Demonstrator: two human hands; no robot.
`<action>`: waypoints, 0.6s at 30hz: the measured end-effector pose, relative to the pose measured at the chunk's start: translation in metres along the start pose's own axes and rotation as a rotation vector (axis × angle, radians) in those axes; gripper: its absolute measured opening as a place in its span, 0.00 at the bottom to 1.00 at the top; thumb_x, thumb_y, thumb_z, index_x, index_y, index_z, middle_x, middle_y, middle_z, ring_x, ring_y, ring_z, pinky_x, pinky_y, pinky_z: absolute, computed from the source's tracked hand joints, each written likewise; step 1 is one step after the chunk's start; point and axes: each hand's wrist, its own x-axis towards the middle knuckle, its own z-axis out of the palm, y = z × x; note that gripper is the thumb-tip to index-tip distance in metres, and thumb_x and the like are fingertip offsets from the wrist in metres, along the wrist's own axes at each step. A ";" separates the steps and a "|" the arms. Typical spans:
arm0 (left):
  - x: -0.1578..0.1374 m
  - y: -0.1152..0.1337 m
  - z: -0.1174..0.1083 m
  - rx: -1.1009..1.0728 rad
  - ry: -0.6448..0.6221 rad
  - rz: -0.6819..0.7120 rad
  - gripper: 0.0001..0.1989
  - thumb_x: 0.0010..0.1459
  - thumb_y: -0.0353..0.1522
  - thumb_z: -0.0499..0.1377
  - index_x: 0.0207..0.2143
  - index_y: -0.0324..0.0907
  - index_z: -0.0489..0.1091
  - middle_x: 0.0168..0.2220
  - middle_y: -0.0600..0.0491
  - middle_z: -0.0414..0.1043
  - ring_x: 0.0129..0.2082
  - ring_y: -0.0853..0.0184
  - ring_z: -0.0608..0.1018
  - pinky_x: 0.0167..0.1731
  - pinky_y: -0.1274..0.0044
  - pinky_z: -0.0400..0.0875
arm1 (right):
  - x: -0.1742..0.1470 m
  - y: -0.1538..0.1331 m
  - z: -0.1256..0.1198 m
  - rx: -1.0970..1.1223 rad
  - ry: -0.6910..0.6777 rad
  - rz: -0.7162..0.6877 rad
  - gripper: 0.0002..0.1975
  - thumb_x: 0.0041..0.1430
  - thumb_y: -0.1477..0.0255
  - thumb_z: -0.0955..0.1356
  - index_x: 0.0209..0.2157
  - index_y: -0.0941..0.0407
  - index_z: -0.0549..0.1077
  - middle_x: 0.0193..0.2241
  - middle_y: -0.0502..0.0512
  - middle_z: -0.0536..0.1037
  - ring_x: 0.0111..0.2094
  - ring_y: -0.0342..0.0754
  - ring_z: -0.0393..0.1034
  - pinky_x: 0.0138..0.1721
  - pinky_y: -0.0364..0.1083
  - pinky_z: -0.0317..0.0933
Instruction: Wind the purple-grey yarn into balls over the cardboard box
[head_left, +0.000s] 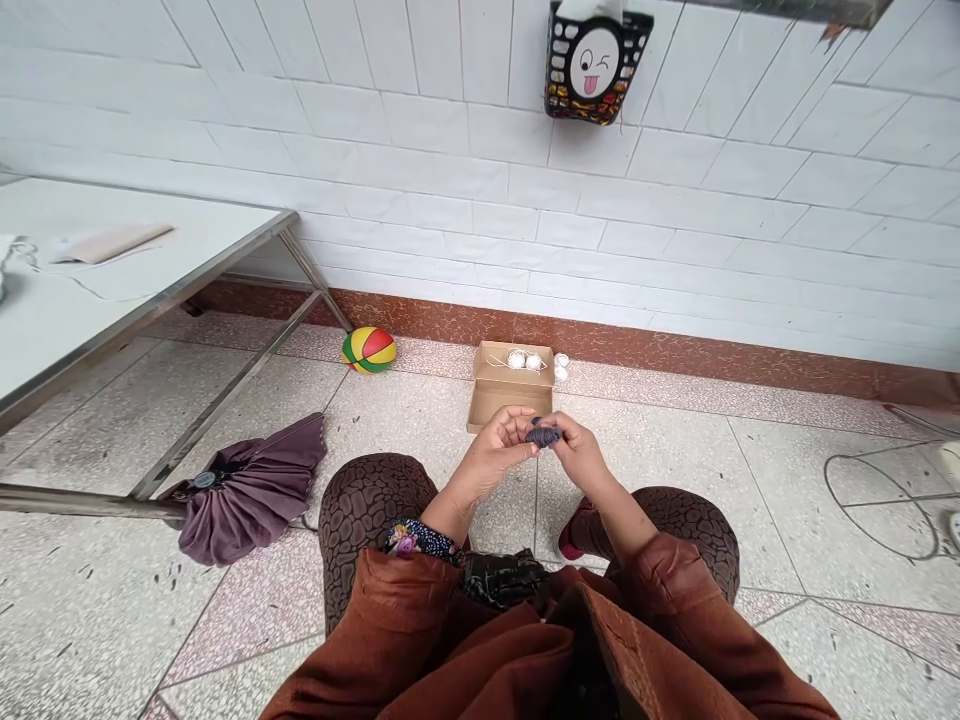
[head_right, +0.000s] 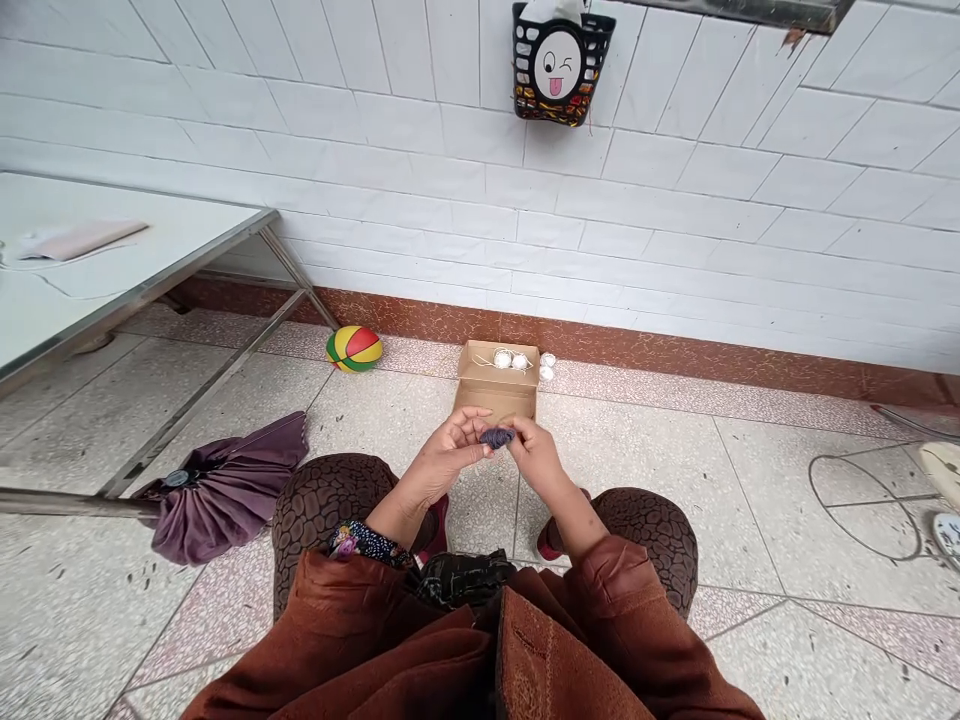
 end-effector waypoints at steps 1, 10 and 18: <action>-0.002 0.000 0.001 -0.003 0.035 0.015 0.26 0.47 0.30 0.69 0.48 0.43 0.66 0.32 0.58 0.70 0.30 0.72 0.73 0.36 0.77 0.65 | -0.009 -0.001 0.003 -0.029 -0.015 -0.028 0.10 0.66 0.66 0.63 0.34 0.53 0.73 0.31 0.52 0.77 0.34 0.49 0.72 0.37 0.46 0.65; -0.014 0.000 0.009 0.305 0.189 0.107 0.27 0.44 0.26 0.67 0.47 0.42 0.64 0.31 0.59 0.67 0.30 0.72 0.71 0.34 0.77 0.64 | -0.039 -0.058 -0.024 -0.240 -0.166 -0.311 0.09 0.69 0.68 0.63 0.38 0.53 0.75 0.33 0.55 0.75 0.36 0.49 0.71 0.39 0.47 0.65; -0.044 0.025 0.027 0.268 -0.115 0.071 0.29 0.48 0.26 0.65 0.53 0.44 0.64 0.33 0.57 0.68 0.33 0.72 0.72 0.37 0.76 0.66 | -0.031 -0.062 -0.033 -0.045 0.006 -0.153 0.11 0.65 0.64 0.67 0.32 0.54 0.77 0.29 0.52 0.74 0.33 0.47 0.69 0.37 0.45 0.64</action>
